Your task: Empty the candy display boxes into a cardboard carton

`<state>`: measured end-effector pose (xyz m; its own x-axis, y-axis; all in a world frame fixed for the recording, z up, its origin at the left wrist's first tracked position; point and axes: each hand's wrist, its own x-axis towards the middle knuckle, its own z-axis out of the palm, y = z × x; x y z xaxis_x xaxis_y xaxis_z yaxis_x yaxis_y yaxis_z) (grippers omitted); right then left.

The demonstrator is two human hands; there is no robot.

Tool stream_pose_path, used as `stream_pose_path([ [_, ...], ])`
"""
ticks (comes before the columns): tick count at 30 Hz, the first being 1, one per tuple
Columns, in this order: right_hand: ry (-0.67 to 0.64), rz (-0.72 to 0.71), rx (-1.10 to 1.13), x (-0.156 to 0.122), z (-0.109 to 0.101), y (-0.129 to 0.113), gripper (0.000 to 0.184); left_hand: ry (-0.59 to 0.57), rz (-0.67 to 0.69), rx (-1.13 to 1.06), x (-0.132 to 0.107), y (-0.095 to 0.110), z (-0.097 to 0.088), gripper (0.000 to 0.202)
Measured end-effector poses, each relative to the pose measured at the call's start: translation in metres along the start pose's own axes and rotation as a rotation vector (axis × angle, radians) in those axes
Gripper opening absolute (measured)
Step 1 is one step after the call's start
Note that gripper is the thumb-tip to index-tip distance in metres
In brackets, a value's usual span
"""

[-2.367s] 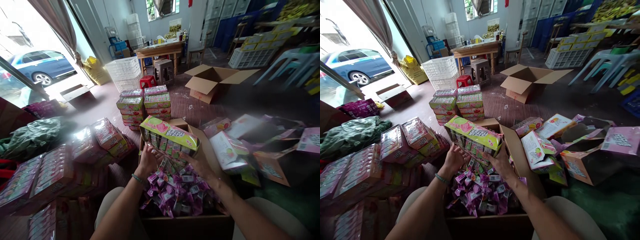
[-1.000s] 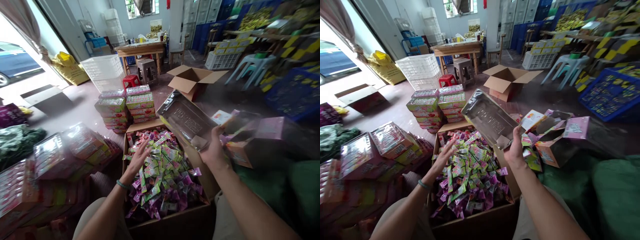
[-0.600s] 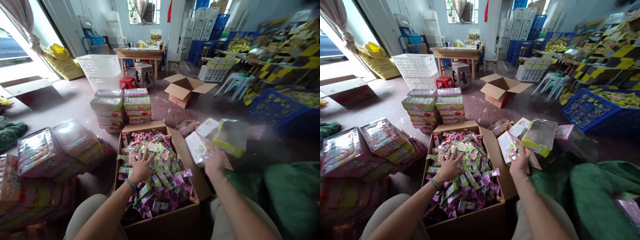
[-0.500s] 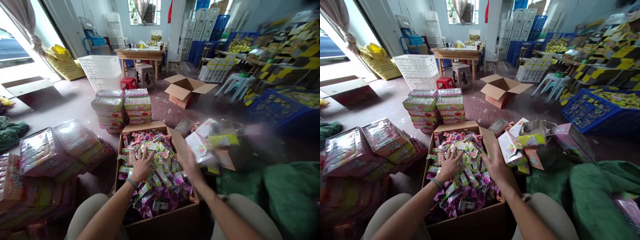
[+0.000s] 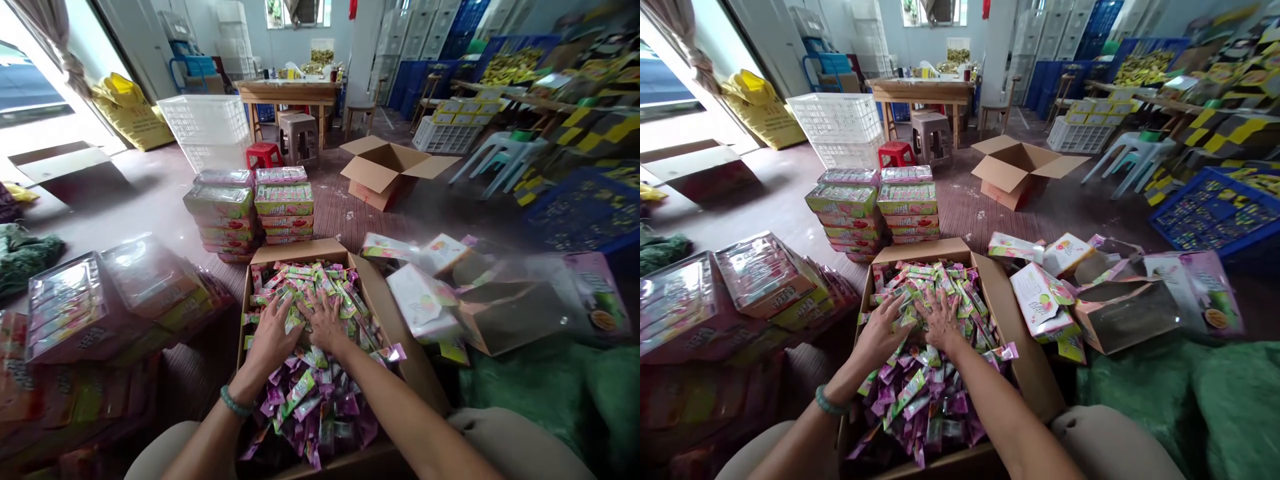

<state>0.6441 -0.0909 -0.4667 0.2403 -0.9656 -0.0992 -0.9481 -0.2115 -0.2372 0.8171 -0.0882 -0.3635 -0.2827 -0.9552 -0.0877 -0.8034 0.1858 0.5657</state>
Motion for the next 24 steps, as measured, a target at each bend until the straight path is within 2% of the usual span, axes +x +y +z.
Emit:
stream_pose_path([
  [5, -0.106, 0.011, 0.036, 0.026, -0.002, 0.02, 0.089, -0.055, 0.095, 0.114, -0.02, 0.0, 0.001, 0.062],
  [9, -0.182, -0.001, 0.058, 0.045, -0.006, 0.039, 0.086, -0.182, 0.095, 0.175, -0.029, 0.002, 0.005, 0.063],
  [14, -0.16, 0.035, 0.059, 0.054, -0.008, 0.043, 0.079, -0.324, 0.113, 0.23, -0.033, 0.017, 0.014, 0.067],
  [18, -0.153, 0.047, 0.057, 0.041, -0.014, 0.03, 0.083, -0.409, 0.171, 0.285, -0.026, 0.017, 0.018, 0.072],
  [20, -0.137, 0.035, 0.085, 0.026, -0.021, 0.025, 0.083, -0.389, 0.179, 0.326, -0.019, 0.011, 0.02, 0.073],
  [24, -0.132, -0.018, 0.126, -0.022, -0.044, 0.019, 0.07, -0.301, 0.184, 0.325, -0.004, 0.001, 0.021, 0.066],
])
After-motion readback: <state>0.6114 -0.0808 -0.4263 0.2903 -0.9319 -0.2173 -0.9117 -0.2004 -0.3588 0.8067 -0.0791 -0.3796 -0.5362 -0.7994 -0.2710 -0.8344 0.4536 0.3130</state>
